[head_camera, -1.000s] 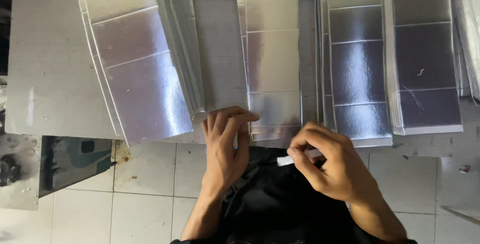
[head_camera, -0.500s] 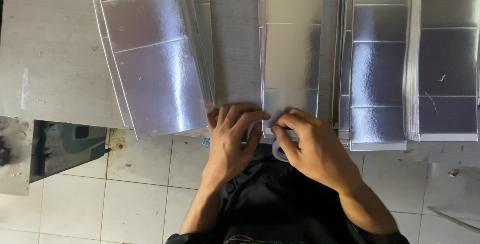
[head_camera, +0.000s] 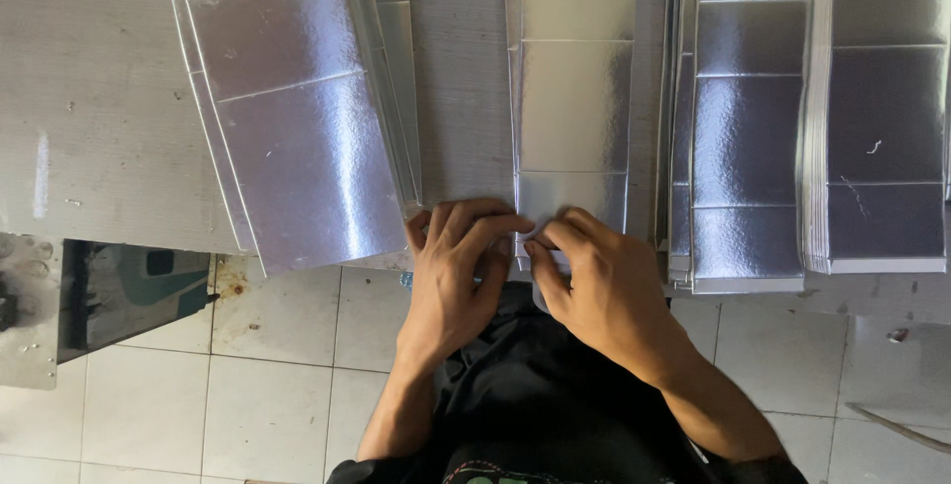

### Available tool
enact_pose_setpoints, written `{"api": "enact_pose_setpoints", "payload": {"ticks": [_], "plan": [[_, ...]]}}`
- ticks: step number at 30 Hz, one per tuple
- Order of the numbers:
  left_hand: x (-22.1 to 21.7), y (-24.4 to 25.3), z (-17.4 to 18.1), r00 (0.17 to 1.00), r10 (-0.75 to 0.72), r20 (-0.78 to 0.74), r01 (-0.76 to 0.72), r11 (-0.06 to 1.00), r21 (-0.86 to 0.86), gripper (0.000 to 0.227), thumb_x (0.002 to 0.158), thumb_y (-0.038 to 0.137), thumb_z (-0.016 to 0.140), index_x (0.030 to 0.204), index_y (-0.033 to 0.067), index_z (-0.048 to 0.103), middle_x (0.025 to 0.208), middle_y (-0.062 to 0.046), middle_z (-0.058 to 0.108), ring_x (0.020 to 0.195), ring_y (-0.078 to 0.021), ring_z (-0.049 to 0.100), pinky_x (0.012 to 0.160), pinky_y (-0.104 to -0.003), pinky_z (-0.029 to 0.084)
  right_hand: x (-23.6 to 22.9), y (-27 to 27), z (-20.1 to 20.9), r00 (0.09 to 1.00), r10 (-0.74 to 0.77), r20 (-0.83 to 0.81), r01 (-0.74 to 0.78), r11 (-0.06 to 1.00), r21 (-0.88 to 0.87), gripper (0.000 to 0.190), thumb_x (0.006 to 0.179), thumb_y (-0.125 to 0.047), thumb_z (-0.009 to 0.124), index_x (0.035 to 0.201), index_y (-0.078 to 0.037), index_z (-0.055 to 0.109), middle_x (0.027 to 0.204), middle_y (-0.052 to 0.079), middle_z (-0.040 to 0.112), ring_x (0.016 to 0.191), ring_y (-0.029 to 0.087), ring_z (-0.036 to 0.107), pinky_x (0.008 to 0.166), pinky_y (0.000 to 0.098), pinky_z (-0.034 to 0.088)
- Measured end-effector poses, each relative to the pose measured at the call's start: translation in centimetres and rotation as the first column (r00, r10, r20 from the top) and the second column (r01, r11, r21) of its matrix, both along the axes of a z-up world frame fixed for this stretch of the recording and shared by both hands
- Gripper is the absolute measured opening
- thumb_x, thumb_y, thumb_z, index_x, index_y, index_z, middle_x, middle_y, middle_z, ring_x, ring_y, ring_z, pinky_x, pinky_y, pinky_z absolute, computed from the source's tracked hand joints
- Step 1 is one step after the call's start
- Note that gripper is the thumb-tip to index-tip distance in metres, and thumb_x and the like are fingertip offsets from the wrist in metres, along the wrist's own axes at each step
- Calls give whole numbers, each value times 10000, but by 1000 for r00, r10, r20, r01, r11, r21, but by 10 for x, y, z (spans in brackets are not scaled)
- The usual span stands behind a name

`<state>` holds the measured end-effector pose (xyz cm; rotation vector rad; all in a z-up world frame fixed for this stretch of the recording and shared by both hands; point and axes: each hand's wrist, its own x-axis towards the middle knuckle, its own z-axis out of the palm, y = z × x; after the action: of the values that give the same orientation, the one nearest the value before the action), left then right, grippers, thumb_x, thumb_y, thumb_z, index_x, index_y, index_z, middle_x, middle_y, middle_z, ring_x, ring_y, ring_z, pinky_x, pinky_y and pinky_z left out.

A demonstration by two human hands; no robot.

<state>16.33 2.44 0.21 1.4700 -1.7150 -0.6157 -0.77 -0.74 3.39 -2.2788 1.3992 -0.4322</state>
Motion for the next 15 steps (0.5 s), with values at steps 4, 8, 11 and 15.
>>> {"api": "enact_pose_setpoints", "payload": {"ticks": [4, 8, 11, 15], "plan": [[0, -1, 3, 1000, -7, -1, 7, 1000, 21, 226, 928, 110, 636, 1099, 220, 734, 1068, -16, 688, 1014, -244, 608, 959, -441, 324, -2, 0, -8, 1000, -13, -17, 12, 1000, -24, 217, 950, -280, 687, 763, -173, 657, 721, 8, 629, 705, 270, 725, 547, 364, 570], [-2, 0, 2, 1000, -6, 24, 5, 999, 33, 223, 893, 144, 695, 1100, 223, 727, 1078, -28, 679, 1029, -262, 602, 964, -468, 324, -2, -2, -8, 999, 10, -46, -11, 1000, -23, 223, 964, -272, 674, 776, -153, 664, 732, 25, 644, 689, 272, 728, 530, 356, 567], [-4, -1, 3, 999, 8, 52, -10, 999, 43, 224, 879, 160, 704, 1089, 235, 724, 1075, -23, 665, 1028, -259, 596, 962, -473, 324, 1, 1, -11, 995, 28, -93, -36, 996, -77, 206, 966, -245, 662, 798, -126, 659, 762, 44, 649, 673, 268, 728, 530, 353, 576], [-7, 0, 3, 996, 31, 87, -38, 996, 79, 233, 850, 147, 721, 1074, 213, 717, 1088, -33, 646, 1013, -259, 579, 960, -480, 332, 5, 5, 10, 917, 119, -381, -163, 983, -86, 194, 1026, -296, 594, 948, -129, 657, 812, 74, 612, 650, 300, 739, 465, 350, 578]]}}
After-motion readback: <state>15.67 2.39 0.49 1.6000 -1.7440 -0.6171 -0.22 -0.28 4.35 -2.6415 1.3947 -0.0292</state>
